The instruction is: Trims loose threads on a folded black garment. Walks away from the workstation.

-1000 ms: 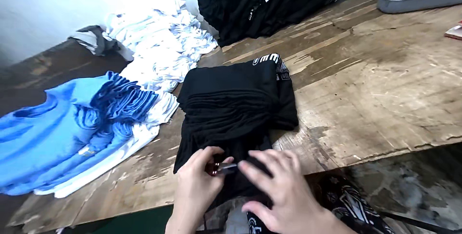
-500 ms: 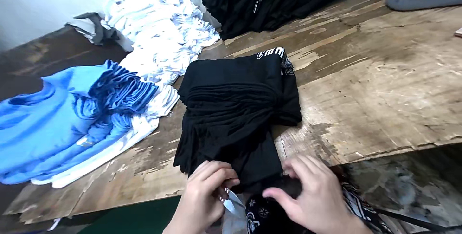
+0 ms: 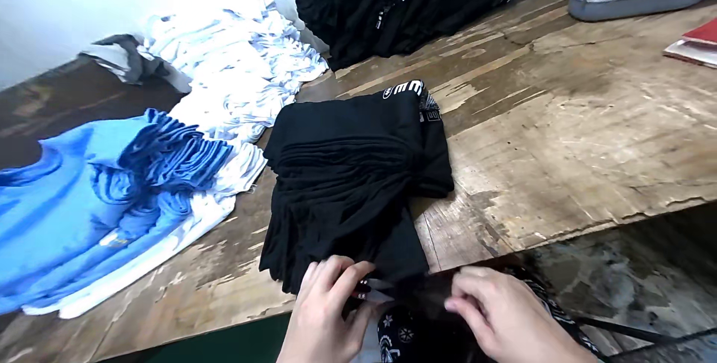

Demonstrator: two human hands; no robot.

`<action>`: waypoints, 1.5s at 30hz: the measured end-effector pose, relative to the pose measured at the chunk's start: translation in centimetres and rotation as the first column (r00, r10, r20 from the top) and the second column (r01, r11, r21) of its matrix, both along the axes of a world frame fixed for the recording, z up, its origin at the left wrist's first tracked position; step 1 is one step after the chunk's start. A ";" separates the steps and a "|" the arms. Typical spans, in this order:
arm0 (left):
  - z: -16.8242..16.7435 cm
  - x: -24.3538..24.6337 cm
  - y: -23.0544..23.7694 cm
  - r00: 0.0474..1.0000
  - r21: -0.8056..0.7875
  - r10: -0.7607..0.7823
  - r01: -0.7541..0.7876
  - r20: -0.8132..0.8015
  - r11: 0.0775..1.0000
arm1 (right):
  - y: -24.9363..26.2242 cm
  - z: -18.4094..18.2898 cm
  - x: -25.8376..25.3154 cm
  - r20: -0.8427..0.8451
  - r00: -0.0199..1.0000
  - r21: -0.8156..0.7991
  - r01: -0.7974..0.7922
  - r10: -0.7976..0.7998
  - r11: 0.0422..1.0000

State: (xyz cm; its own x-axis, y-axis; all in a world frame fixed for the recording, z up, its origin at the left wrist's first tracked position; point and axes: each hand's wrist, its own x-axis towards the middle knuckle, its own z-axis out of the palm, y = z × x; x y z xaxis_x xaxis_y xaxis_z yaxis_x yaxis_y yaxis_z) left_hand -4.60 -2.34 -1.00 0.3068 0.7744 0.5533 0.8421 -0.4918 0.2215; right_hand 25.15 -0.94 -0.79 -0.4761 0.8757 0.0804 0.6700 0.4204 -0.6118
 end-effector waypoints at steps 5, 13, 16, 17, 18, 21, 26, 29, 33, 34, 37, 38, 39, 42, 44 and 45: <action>-0.1 -1.2 0.3 0.997 0.015 -0.071 0.071 0.041 0.997 | -0.9 -0.2 -0.6 0.166 0.985 -0.035 0.057 -0.051 0.998; 4.2 -3.8 0.0 0.995 -0.006 -0.069 0.069 0.068 0.998 | 4.2 -0.3 -7.0 -0.314 0.946 0.510 0.243 -0.085 0.825; 4.2 -4.1 -1.5 0.995 -0.169 -0.083 0.074 -0.047 0.983 | 2.6 -0.3 -3.5 -0.222 0.946 0.702 -0.013 0.236 0.712; 3.4 -3.5 -1.8 0.992 -0.215 -0.089 0.067 -0.094 0.974 | 2.0 -1.0 -2.6 -0.200 0.940 0.708 -0.056 0.276 0.704; 2.5 -2.9 -1.8 0.988 -0.228 -0.089 0.058 -0.127 0.972 | 1.4 -1.9 -1.7 -0.180 0.945 0.678 -0.083 0.274 0.730; 1.3 -1.1 -2.0 0.994 -0.190 -0.074 0.058 -0.078 0.980 | -0.2 -2.8 0.3 -0.080 0.986 0.370 -0.108 0.148 0.923; 1.1 4.2 -1.6 0.996 -0.004 0.034 -0.034 0.079 0.999 | -1.6 -2.5 -1.2 -0.365 0.927 0.181 0.159 -0.084 0.971; 0.4 5.6 -0.5 0.999 0.152 0.039 -0.038 -0.004 0.988 | -1.0 -3.6 -3.2 -0.526 0.831 0.062 0.247 -0.178 0.967; 1.0 5.9 0.0 0.996 0.225 0.033 -0.014 -0.080 0.974 | -0.6 -4.5 -3.7 -0.656 0.724 0.119 0.376 -0.211 0.919; 1.2 5.9 0.1 0.996 0.215 0.019 0.000 -0.087 0.977 | -0.6 -4.5 -3.6 -0.680 0.706 0.140 0.388 -0.196 0.911; 1.0 6.5 0.5 0.995 0.185 -0.018 0.036 -0.099 0.982 | -0.4 -4.5 -3.4 -0.701 0.707 0.262 0.378 -0.094 0.888; 0.9 6.7 0.7 0.995 0.182 -0.029 0.045 -0.091 0.982 | -0.4 -4.6 -3.4 -0.672 0.739 0.336 0.362 -0.048 0.869; 0.8 6.7 0.8 0.997 0.177 -0.033 0.046 -0.074 0.983 | -0.4 -4.8 -3.5 -0.617 0.787 0.420 0.351 -0.021 0.837; 0.6 5.7 1.2 1.000 0.130 -0.017 0.014 0.019 0.991 | 0.2 -5.1 -4.6 -0.424 0.902 0.626 0.360 -0.085 0.692; 0.2 4.7 1.6 0.998 0.079 -0.021 0.017 0.055 0.997 | 0.8 -5.5 -5.0 -0.394 0.912 0.676 0.370 -0.112 0.638; 0.0 4.3 1.7 0.998 0.059 -0.024 0.020 0.065 0.998 | 1.0 -5.8 -4.9 -0.422 0.901 0.667 0.384 -0.101 0.639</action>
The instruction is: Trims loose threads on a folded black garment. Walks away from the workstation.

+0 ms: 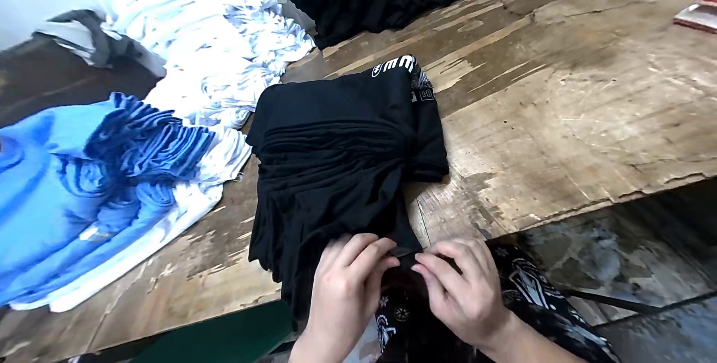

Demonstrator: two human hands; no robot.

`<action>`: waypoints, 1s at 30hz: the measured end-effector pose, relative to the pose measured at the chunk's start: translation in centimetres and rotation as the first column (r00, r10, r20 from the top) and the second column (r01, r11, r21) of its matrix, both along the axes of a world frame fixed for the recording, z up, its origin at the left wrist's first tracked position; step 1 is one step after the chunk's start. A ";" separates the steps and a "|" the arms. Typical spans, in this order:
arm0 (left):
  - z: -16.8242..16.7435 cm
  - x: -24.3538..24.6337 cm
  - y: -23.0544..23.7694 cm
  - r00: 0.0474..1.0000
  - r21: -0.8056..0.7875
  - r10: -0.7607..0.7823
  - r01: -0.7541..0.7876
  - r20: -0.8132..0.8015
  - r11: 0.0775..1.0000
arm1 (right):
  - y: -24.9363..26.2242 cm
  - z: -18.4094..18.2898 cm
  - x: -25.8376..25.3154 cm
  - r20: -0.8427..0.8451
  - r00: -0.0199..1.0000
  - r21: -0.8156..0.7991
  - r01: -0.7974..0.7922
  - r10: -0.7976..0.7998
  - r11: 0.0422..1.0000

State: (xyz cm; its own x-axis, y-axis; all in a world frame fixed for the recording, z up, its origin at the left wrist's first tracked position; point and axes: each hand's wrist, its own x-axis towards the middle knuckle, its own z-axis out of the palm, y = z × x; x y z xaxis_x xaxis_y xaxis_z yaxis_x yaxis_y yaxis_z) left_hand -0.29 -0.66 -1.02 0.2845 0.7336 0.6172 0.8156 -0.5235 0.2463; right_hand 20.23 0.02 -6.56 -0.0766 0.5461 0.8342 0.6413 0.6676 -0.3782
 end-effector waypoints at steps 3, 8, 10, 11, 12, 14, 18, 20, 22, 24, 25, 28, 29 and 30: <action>0.0 -0.3 -0.5 0.999 -0.017 -0.023 0.023 0.022 1.000 | -0.1 -0.6 0.6 -0.126 0.991 -0.050 -0.060 0.053 0.997; -0.3 1.5 -0.4 0.998 0.061 -0.027 0.031 -0.056 0.998 | -0.1 -0.6 0.9 -0.131 0.986 -0.006 -0.105 0.103 0.995; -0.3 1.7 -0.4 0.998 0.070 -0.012 0.017 -0.058 0.997 | -0.2 -0.5 1.0 -0.079 0.988 0.011 -0.129 0.129 0.992; -0.2 1.5 -0.6 0.999 0.054 -0.015 0.017 -0.041 0.998 | -0.3 -0.6 1.2 -0.048 0.991 -0.001 -0.128 0.127 0.992; 0.0 1.3 -0.8 0.999 0.016 -0.022 0.022 -0.024 1.000 | -0.4 -0.8 1.3 -0.028 0.993 -0.028 -0.118 0.117 0.993; 0.1 0.6 -1.3 0.999 -0.070 -0.034 0.033 -0.014 0.997 | -0.4 -1.0 1.0 -0.047 0.993 -0.097 -0.115 0.111 0.989; 0.1 0.0 -1.1 0.990 -0.114 -0.075 0.089 0.120 0.990 | 0.6 0.4 -1.3 -0.359 0.887 -0.085 -0.342 0.291 0.936; 1.1 0.0 -0.4 0.967 -0.164 -0.086 0.128 0.238 0.978 | 1.6 2.0 -2.4 -0.607 0.713 -0.135 -0.527 0.350 0.839; 1.6 -0.1 0.9 0.929 -0.229 -0.026 0.119 0.370 0.966 | 2.9 3.7 -2.7 -0.785 0.563 -0.255 -0.675 0.260 0.692; 2.1 -0.2 1.9 0.867 -0.341 0.063 0.126 0.494 0.932 | 3.9 4.2 -2.2 -0.773 0.545 -0.278 -0.752 0.326 0.598; 2.2 -0.2 2.3 0.833 -0.387 0.099 0.144 0.544 0.911 | 4.1 4.2 -2.0 -0.660 0.624 -0.285 -0.723 0.418 0.629; 2.3 0.1 2.4 0.769 -0.473 0.172 0.186 0.616 0.861 | 2.7 3.8 -1.3 -0.149 0.924 -0.224 -0.378 0.352 0.898; 2.4 0.1 2.2 0.764 -0.493 0.176 0.206 0.620 0.845 | 1.9 3.3 -0.8 -0.042 0.964 -0.124 -0.264 0.261 0.956; 2.4 0.2 1.9 0.768 -0.498 0.164 0.222 0.619 0.839 | 1.3 2.8 -0.2 -0.004 0.982 -0.044 -0.190 0.190 0.981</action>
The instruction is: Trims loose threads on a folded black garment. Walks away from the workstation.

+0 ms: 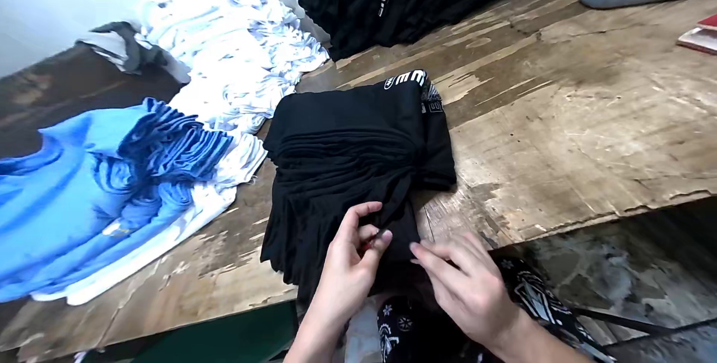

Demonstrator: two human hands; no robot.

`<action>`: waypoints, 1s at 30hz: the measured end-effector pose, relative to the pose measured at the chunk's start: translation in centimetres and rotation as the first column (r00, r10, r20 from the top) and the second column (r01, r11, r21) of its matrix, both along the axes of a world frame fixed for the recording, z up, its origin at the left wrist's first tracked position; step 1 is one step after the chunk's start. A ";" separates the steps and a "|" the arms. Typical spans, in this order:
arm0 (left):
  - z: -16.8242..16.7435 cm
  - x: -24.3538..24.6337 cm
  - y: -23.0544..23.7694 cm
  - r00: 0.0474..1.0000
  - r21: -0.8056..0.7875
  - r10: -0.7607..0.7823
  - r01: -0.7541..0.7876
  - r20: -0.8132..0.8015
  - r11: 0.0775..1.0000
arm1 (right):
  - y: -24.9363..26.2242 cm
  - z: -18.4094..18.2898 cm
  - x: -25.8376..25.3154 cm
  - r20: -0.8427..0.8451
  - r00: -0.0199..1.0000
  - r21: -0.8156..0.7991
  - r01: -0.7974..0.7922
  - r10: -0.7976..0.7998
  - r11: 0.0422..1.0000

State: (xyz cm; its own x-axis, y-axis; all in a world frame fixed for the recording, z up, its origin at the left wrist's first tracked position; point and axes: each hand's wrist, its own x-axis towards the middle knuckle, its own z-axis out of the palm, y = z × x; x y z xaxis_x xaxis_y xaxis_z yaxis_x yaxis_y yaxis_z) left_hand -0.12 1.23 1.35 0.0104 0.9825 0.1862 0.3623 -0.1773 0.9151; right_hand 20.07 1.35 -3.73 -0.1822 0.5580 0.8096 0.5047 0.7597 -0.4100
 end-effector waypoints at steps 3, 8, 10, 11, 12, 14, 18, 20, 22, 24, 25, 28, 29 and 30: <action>-0.6 -0.5 -1.2 0.996 0.116 -0.058 0.066 -0.064 0.991 | -1.5 -1.0 1.7 -0.064 0.996 0.026 0.067 -0.065 0.997; -1.1 -1.1 -3.4 0.877 0.554 0.152 0.146 -0.455 0.820 | -3.4 -1.3 2.9 -0.080 0.997 0.020 -0.019 0.020 1.000; -1.4 -0.7 -4.1 0.776 0.688 0.323 0.189 -0.541 0.700 | -4.0 -1.2 3.0 -0.081 0.995 0.007 -0.056 0.056 0.998; -1.6 -0.5 -4.4 0.724 0.727 0.389 0.223 -0.569 0.649 | -4.1 -1.3 2.9 -0.089 0.994 0.005 -0.066 0.066 0.998; -1.8 -0.3 -4.4 0.679 0.748 0.434 0.262 -0.592 0.610 | -4.1 -1.4 2.8 -0.101 0.992 0.005 -0.072 0.072 0.997; -2.2 0.1 -4.2 0.619 0.763 0.483 0.329 -0.619 0.556 | -3.8 -1.6 2.5 -0.122 0.989 0.011 -0.080 0.080 0.997; -2.1 0.2 -4.0 0.613 0.785 0.517 0.315 -0.598 0.534 | -3.4 -1.6 2.3 -0.164 0.983 0.019 -0.081 0.083 0.997; -1.8 0.7 -4.1 0.607 0.791 0.532 0.300 -0.590 0.534 | -3.3 -1.5 2.3 -0.184 0.979 0.021 -0.087 0.089 0.996; -1.8 1.5 -3.9 0.597 0.774 0.515 0.333 -0.615 0.538 | -3.2 -1.6 2.2 -0.207 0.970 0.033 -0.126 0.130 0.991; -2.0 1.9 -3.5 0.605 0.767 0.493 0.362 -0.626 0.530 | -3.1 -1.8 2.2 -0.185 0.960 0.069 -0.200 0.209 0.977; -2.0 1.9 -3.4 0.621 0.772 0.486 0.349 -0.616 0.532 | -2.9 -1.9 2.5 -0.143 0.962 0.094 -0.222 0.234 0.971; -1.7 1.1 -4.2 0.692 0.796 0.500 0.180 -0.520 0.578 | -2.1 -2.4 3.2 0.038 0.991 0.115 -0.133 0.129 0.985; -1.5 0.6 -4.5 0.706 0.791 0.519 0.096 -0.482 0.604 | -1.9 -2.4 3.3 0.083 0.995 0.111 -0.067 0.058 0.992; -1.4 0.0 -4.7 0.722 0.776 0.528 0.021 -0.447 0.630 | -1.7 -2.4 3.1 0.096 0.995 0.124 -0.013 0.001 0.992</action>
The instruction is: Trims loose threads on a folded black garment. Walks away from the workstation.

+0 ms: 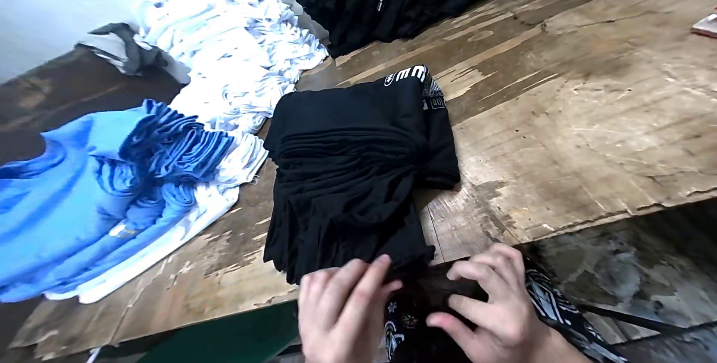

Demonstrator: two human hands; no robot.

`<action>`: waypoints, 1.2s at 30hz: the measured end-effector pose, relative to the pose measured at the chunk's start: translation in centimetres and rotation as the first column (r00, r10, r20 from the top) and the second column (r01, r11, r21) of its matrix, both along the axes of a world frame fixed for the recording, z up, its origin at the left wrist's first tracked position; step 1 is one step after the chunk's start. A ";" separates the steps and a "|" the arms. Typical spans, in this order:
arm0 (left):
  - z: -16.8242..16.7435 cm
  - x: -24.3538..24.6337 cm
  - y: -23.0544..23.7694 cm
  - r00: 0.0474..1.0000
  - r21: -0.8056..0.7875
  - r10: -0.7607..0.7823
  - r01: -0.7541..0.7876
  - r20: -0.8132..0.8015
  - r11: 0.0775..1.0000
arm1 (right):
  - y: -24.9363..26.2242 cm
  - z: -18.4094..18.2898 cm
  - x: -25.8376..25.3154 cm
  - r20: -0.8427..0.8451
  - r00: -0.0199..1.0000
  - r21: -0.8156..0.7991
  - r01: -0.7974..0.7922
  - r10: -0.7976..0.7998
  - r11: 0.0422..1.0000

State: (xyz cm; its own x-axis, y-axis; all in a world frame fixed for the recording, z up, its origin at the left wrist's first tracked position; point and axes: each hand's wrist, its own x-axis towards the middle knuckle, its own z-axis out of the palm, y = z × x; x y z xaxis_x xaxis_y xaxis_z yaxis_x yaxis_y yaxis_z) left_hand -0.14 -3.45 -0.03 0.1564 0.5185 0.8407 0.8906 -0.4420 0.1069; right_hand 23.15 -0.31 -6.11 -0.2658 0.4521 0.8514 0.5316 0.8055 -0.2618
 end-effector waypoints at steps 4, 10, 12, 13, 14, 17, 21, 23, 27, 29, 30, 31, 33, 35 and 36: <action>-0.3 -1.4 -0.1 0.978 -0.096 0.041 -0.022 0.204 0.995 | 1.4 0.6 -2.7 -0.051 0.988 0.117 0.151 -0.146 0.982; -1.1 -0.9 -0.8 0.991 -0.077 -0.021 0.032 0.135 0.997 | 2.3 0.6 -3.7 -0.237 0.971 0.122 0.071 -0.041 0.990; -1.1 -0.5 -1.0 0.998 -0.059 -0.002 0.006 0.070 0.998 | 1.9 0.6 -3.1 -0.267 0.963 0.079 0.049 -0.027 0.996; -1.2 -0.1 -0.9 0.999 -0.044 0.011 -0.009 0.040 0.999 | 1.8 0.5 -2.9 -0.277 0.961 0.065 0.046 -0.026 0.997; -1.3 0.4 -0.8 1.000 -0.023 0.018 -0.018 0.009 1.000 | 1.7 0.5 -2.8 -0.290 0.957 0.056 0.038 -0.021 0.998; -1.9 1.3 0.6 0.998 0.029 -0.021 0.023 -0.063 0.999 | 1.4 0.5 -2.3 -0.295 0.955 0.064 -0.018 0.036 0.998; -1.5 1.7 2.8 0.988 -0.077 -0.157 0.156 0.000 0.985 | 0.9 -0.8 -0.9 -0.225 0.963 0.106 -0.126 0.147 0.986; -0.6 1.6 3.4 0.982 -0.265 -0.188 0.189 0.031 0.946 | 0.6 -2.0 -0.5 -0.156 0.967 0.091 -0.187 0.200 0.978; 1.1 -0.6 5.6 0.956 -0.454 -0.292 0.268 0.019 0.850 | 0.2 -3.3 -2.9 -0.037 0.999 0.067 -0.030 0.033 0.997; 2.6 -3.3 6.5 0.970 -0.329 -0.236 0.208 -0.049 0.921 | 0.2 -2.5 -4.7 0.068 0.994 -0.016 0.084 -0.083 0.996; 3.5 -5.1 6.9 0.980 -0.260 -0.178 0.151 -0.085 0.954 | 0.5 -1.9 -5.2 0.117 0.990 -0.064 0.081 -0.073 0.995; 4.2 -7.1 7.4 0.987 -0.209 -0.115 0.090 -0.113 0.974 | 1.0 -1.2 -5.2 0.123 0.992 -0.100 0.025 -0.013 0.995; 4.6 -10.3 8.4 0.991 -0.214 -0.040 0.011 -0.130 0.977 | 1.8 0.8 -3.6 0.108 0.979 -0.191 -0.153 0.176 0.970; 4.1 -11.0 8.6 0.993 -0.281 -0.005 -0.028 -0.114 0.959 | 1.9 2.9 -0.9 0.182 0.921 -0.258 -0.293 0.344 0.921; 4.0 -10.6 8.2 0.995 -0.332 0.031 -0.062 -0.096 0.941 | 1.8 3.6 0.5 0.254 0.880 -0.299 -0.323 0.401 0.898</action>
